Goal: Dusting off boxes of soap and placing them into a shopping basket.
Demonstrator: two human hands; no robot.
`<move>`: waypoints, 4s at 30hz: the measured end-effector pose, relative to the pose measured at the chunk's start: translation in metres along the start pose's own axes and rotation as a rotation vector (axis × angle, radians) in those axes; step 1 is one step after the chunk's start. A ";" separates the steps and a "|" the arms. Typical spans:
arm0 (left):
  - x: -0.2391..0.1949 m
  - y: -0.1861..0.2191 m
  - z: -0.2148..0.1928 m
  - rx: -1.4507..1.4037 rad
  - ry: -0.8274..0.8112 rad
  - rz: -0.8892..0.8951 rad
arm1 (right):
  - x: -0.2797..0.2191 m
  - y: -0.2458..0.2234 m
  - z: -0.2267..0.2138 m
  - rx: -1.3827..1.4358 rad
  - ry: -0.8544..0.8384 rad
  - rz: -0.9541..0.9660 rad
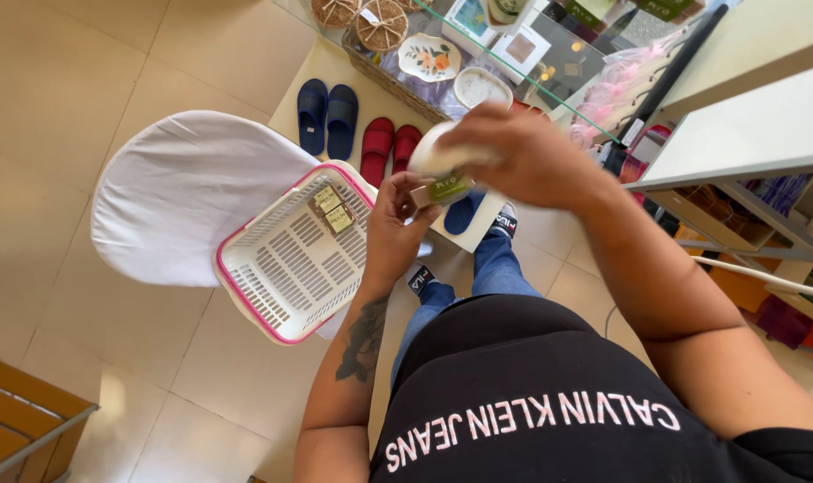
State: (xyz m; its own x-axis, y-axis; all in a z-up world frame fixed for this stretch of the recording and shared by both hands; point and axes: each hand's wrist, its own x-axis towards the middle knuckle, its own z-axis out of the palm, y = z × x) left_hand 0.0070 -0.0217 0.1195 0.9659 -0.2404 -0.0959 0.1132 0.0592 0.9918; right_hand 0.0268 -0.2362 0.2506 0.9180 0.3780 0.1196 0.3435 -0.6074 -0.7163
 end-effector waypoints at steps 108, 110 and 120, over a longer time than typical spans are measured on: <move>-0.029 -0.080 -0.047 -0.589 0.298 -0.392 | -0.004 0.058 0.096 0.156 -0.039 0.566; -0.032 -0.084 -0.043 -0.505 0.299 -0.369 | 0.006 0.037 0.087 0.163 -0.029 0.501; -0.039 -0.055 -0.036 -0.428 0.360 -0.376 | 0.009 0.052 0.084 -0.236 -0.264 0.300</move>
State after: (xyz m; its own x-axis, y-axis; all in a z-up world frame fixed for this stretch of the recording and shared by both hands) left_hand -0.0286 0.0197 0.0655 0.8518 0.0141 -0.5237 0.4674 0.4312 0.7717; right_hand 0.0363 -0.2063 0.1565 0.9122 0.3078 -0.2704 0.1340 -0.8479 -0.5130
